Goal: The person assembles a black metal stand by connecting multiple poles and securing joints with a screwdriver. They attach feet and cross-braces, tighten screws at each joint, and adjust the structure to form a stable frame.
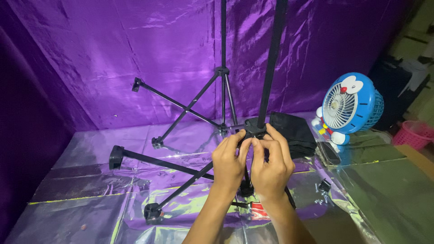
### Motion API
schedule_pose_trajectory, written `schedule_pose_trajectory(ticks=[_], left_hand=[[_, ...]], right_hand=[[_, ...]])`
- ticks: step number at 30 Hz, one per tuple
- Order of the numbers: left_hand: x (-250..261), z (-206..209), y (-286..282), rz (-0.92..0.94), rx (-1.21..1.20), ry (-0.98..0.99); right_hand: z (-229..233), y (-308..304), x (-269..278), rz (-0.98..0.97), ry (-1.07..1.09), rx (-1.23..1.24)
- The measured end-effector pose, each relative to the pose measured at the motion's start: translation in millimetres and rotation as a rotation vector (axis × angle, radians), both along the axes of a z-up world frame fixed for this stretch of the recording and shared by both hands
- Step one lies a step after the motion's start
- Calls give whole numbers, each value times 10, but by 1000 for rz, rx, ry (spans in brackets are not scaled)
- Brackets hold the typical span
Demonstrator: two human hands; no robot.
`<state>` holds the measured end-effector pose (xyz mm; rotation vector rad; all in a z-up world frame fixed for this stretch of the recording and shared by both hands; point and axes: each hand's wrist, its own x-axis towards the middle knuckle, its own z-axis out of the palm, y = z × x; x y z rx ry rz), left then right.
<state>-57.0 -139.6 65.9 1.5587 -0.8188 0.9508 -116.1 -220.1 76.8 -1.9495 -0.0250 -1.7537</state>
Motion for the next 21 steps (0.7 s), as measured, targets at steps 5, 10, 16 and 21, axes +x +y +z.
schedule_pose_trajectory(ticks=[5,10,16,21], left_hand=[[-10,11,-18,-11,6,24],[-19,38,-19,-21,9,0],[18,37,2,-33,32,7],[25,25,4,-32,34,-53]], right_hand=[[8,-44,13,0,12,15],[35,-72,4,-24,44,3],[30,-57,3,-62,108,-20],[33,-50,35,-60,111,-20]])
